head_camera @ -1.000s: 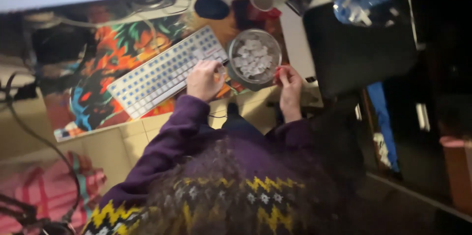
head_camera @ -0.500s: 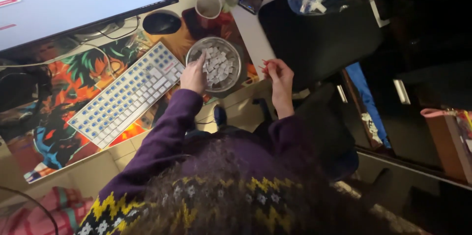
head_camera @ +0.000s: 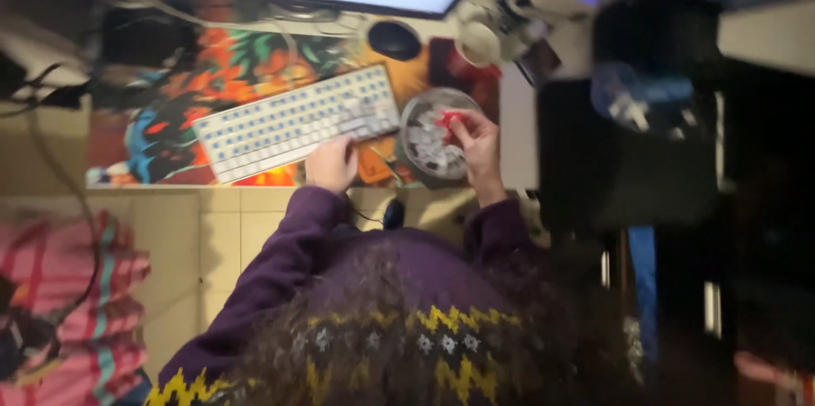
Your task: Installing mechanical switches and keycaps onto a keyboard base.
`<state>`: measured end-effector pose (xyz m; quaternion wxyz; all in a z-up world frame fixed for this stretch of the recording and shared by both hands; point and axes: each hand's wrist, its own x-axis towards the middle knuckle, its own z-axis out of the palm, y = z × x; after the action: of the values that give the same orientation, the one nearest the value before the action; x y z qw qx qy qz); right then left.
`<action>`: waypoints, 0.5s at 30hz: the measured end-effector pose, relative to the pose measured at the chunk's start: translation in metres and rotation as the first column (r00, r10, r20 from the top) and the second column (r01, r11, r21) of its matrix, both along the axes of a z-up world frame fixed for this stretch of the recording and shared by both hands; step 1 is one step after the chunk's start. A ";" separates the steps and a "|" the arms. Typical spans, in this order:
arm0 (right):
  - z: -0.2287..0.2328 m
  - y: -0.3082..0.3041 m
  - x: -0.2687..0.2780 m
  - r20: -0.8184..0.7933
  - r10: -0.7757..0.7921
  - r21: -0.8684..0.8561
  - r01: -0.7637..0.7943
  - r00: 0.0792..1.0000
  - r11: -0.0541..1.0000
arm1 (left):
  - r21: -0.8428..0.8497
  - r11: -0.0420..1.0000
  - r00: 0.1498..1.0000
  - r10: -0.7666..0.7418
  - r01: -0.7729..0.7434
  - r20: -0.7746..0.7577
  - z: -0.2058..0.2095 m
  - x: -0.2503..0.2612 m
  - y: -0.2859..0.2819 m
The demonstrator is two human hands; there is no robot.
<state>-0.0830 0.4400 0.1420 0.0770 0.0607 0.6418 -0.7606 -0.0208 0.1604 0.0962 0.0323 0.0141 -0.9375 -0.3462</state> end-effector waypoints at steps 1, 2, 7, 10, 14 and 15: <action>-0.008 -0.010 -0.009 -0.005 0.036 -0.002 -0.036 0.999 0.999 | -0.002 0.999 0.999 0.036 -0.036 -0.005 0.005 0.003 -0.011; -0.017 -0.022 -0.015 -0.018 0.088 0.009 -0.088 0.996 0.996 | 0.016 0.997 0.997 0.069 -0.070 0.035 0.009 0.009 -0.023; -0.052 -0.097 -0.029 -0.116 0.266 0.106 -0.254 0.957 0.961 | 0.016 0.981 0.973 0.188 -0.192 0.136 0.006 0.033 -0.083; -0.059 -0.142 -0.025 -0.097 0.333 0.152 -0.316 0.938 0.936 | -0.016 0.971 0.956 0.238 -0.239 0.174 -0.002 0.043 -0.107; -0.078 -0.189 -0.027 -0.165 0.464 0.508 -0.328 0.870 0.796 | -0.011 0.964 0.947 0.265 -0.267 0.180 -0.015 0.056 -0.130; -0.084 -0.198 -0.029 -0.178 0.499 0.645 -0.282 0.848 0.710 | -0.012 0.965 0.951 0.261 -0.263 0.167 -0.017 0.058 -0.134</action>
<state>-0.1123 0.2423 0.0582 0.1039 -0.1895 0.8483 -0.4833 0.0373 0.0266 0.0789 -0.0010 0.1675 -0.9249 -0.3415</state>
